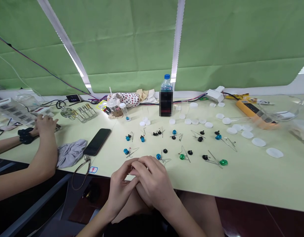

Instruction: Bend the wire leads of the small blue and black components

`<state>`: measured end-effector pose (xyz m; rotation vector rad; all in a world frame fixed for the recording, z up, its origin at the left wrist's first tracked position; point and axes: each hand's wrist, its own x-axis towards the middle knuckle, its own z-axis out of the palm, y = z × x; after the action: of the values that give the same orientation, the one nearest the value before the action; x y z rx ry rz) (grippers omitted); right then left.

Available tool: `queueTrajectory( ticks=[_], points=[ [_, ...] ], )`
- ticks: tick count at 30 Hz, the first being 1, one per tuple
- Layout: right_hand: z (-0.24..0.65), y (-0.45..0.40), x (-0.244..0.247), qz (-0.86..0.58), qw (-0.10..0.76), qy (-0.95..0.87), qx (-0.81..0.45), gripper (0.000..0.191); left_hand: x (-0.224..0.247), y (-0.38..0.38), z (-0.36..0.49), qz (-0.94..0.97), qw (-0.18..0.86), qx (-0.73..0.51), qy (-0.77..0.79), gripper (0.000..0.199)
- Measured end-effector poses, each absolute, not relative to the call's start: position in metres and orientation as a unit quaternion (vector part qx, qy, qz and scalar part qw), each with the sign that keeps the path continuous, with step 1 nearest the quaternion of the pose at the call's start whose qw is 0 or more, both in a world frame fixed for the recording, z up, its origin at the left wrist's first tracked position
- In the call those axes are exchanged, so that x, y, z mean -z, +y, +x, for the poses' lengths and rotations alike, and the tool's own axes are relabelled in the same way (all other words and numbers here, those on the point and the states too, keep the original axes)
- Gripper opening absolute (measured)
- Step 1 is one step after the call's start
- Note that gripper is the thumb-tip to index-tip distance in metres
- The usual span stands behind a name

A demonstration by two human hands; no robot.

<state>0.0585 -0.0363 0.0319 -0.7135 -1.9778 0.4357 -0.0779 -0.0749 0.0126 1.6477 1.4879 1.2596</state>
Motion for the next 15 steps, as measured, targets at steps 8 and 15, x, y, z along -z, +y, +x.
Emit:
queueTrajectory(
  ticks=[8, 15],
  points=[
    [0.067, -0.036, -0.031, -0.250, 0.442, -0.860, -0.042, 0.020, -0.004, -0.073, -0.083, 0.613, 0.320, -0.487, 0.534, 0.040],
    [0.071, -0.030, -0.030, -0.234, 0.362, -0.901, 0.055, 0.021, -0.006, -0.069, -0.085, 0.609, 0.344, -0.478, 0.531, 0.042]
  ],
)
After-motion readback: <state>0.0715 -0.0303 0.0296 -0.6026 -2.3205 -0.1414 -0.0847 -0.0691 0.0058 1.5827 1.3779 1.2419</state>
